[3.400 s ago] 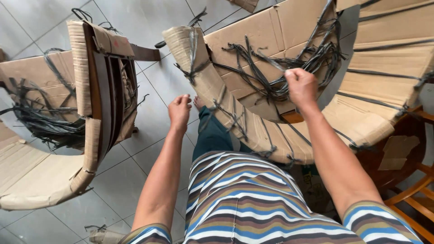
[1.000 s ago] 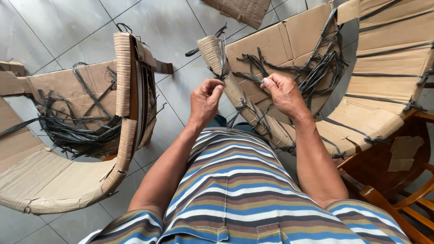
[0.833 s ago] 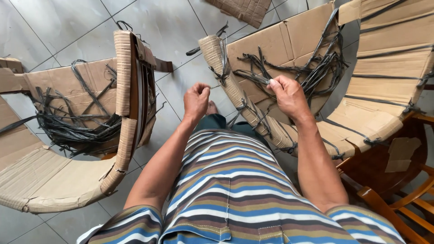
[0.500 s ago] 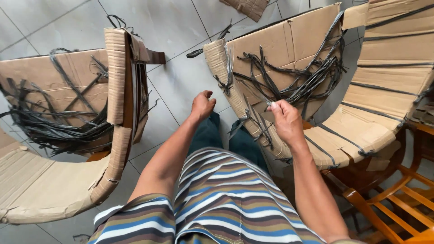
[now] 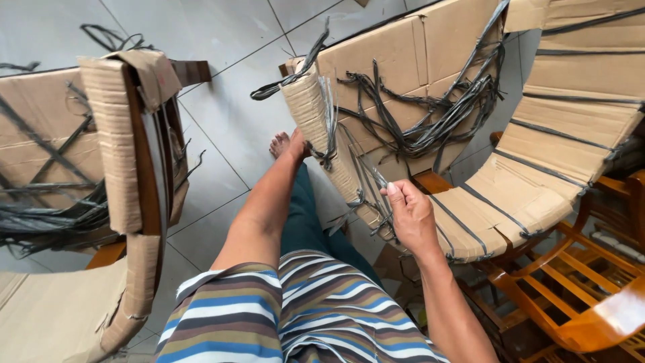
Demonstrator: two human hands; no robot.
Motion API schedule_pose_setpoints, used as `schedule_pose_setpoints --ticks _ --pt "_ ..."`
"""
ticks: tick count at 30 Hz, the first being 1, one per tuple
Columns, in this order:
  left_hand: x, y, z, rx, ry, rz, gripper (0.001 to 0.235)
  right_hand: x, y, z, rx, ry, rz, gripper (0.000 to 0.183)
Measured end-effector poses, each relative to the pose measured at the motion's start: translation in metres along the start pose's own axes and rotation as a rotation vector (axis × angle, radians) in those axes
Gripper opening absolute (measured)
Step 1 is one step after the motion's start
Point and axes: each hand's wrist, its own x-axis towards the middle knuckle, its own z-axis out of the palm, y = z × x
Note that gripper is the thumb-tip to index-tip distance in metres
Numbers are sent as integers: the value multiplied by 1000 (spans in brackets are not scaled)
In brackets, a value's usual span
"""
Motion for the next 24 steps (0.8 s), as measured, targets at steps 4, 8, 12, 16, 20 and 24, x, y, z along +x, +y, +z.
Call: schedule_pose_setpoints --ticks 4,8,12,16,20,24 --pt "29 -35 26 170 31 -104 64 0 -8 -8 6 1 39 27" --pt "46 -125 66 347 75 -234 72 -4 -9 -19 96 -19 15 25" --pt "15 -64 20 84 71 -123 109 4 -16 -27 132 -43 -22 24" --pt "-82 -30 -43 247 160 205 25 27 -3 -31 37 -34 -113 24" --pt "-151 -18 -84 394 245 113 38 57 11 -35 16 -102 -159 22" --pt "-216 -17 -93 362 373 -59 38 59 11 -49 32 -178 -274 23"
